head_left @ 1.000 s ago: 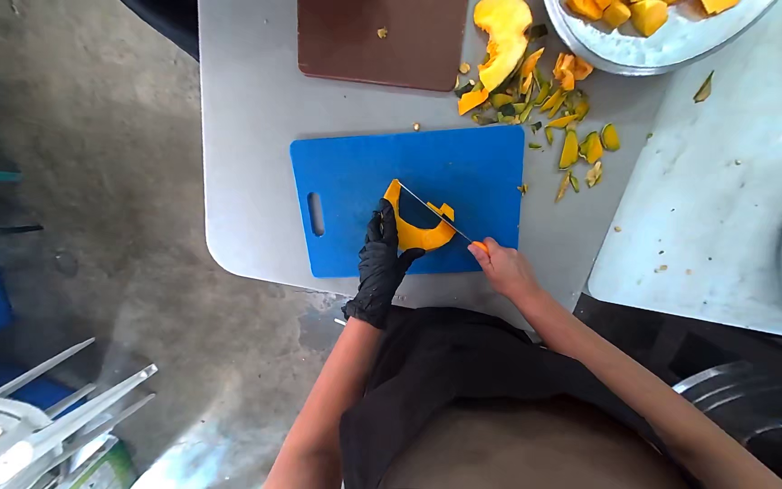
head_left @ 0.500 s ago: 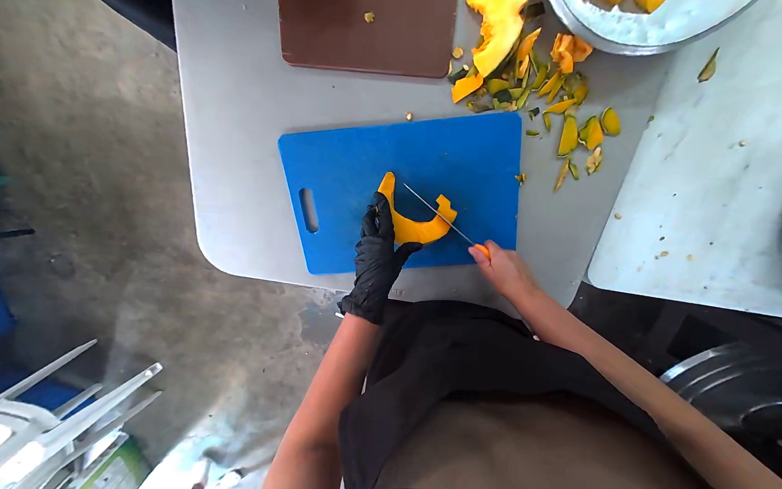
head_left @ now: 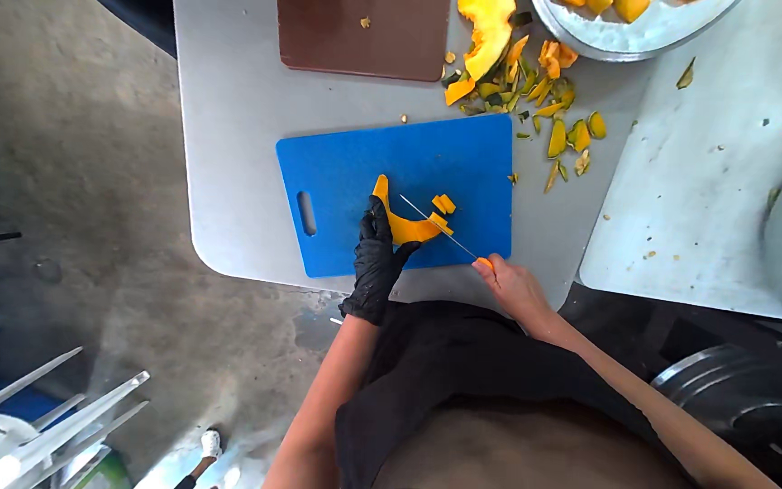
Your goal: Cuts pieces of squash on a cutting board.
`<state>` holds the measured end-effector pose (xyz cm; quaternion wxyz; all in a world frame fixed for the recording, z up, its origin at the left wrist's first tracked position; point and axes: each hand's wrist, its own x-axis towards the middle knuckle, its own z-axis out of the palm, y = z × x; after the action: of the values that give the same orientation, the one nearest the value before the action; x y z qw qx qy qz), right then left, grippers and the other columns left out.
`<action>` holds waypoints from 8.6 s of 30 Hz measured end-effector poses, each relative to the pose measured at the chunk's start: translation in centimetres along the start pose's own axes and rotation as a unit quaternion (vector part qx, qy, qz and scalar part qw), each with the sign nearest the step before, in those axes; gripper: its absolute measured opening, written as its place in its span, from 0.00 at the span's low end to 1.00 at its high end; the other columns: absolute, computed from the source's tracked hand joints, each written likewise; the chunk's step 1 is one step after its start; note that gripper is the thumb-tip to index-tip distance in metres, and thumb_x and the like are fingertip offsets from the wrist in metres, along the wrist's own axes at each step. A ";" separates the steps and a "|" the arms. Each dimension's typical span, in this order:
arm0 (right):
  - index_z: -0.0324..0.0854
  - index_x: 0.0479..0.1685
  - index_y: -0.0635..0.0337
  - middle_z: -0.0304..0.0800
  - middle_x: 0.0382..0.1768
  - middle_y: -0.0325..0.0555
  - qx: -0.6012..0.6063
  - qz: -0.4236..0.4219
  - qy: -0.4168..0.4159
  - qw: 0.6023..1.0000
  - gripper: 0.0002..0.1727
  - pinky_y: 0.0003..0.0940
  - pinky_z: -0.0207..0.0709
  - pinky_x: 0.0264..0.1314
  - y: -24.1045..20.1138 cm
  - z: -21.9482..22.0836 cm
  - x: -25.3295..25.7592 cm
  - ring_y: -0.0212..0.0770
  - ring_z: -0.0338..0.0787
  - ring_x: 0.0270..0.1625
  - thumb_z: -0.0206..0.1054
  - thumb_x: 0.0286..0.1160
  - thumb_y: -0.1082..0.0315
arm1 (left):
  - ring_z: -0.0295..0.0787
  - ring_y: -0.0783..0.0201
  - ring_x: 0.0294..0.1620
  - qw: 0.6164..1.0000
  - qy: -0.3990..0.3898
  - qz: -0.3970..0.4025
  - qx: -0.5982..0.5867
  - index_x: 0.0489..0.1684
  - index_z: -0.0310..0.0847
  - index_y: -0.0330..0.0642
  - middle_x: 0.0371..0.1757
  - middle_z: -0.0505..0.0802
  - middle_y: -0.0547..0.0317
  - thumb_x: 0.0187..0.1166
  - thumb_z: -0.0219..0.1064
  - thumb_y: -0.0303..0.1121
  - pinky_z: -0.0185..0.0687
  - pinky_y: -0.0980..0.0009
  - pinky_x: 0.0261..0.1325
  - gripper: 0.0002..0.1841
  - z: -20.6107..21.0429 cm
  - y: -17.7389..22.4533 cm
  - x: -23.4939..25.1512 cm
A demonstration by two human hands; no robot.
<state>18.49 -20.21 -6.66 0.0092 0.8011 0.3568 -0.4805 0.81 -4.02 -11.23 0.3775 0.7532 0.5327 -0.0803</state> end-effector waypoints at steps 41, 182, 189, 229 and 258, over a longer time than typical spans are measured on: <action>0.70 0.70 0.81 0.88 0.45 0.74 0.079 -0.106 0.094 0.987 0.28 0.64 0.83 0.53 2.8 0.8 -0.5 0.67 0.92 0.46 0.52 0.93 0.59 | 0.68 0.33 0.82 0.994 -0.015 0.103 0.035 0.92 0.61 0.57 0.96 0.48 0.44 0.57 0.84 0.59 0.74 0.37 0.67 0.55 -0.8 -0.8 1.2; 0.75 0.63 0.76 0.90 0.43 0.70 -0.001 -0.057 0.068 0.996 0.26 0.63 0.81 0.55 -1.3 0.7 4.4 0.69 0.92 0.51 0.53 0.94 0.55 | 0.72 0.27 0.75 0.996 0.033 -0.070 -0.052 0.85 0.66 0.42 0.81 0.71 0.28 0.68 0.75 0.42 0.77 0.33 0.62 0.41 0.6 2.2 2.3; 0.76 0.63 0.74 0.90 0.45 0.69 -0.048 -0.080 0.055 0.994 0.27 0.61 0.82 0.54 -1.8 0.7 2.8 0.68 0.93 0.52 0.52 0.94 0.53 | 0.74 0.27 0.73 0.995 0.086 -0.045 -0.017 0.87 0.61 0.38 0.80 0.72 0.28 0.63 0.80 0.55 0.75 0.32 0.59 0.51 1.1 0.7 -1.2; 0.70 0.73 0.76 0.90 0.51 0.72 -0.041 0.007 0.011 0.999 0.26 0.60 0.81 0.63 -5.6 3.8 3.8 0.68 0.91 0.60 0.50 0.95 0.58 | 0.89 0.33 0.54 0.999 0.034 -0.035 -0.008 0.90 0.57 0.38 0.77 0.76 0.31 0.82 0.69 0.47 0.86 0.40 0.46 0.39 1.4 -2.8 -1.7; 0.71 0.69 0.72 0.90 0.45 0.69 -0.037 -0.020 0.023 0.999 0.24 0.63 0.82 0.56 -7.7 3.0 6.4 0.69 0.92 0.54 0.53 0.94 0.57 | 0.90 0.36 0.51 0.999 0.033 -0.031 -0.014 0.89 0.58 0.36 0.74 0.77 0.31 0.81 0.69 0.48 0.87 0.44 0.44 0.40 1.5 -2.8 -1.6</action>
<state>13.55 -11.90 -10.67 0.0205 0.8036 0.3905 -0.4486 -1.80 -5.77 -12.80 0.3676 0.7330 0.5693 -0.0592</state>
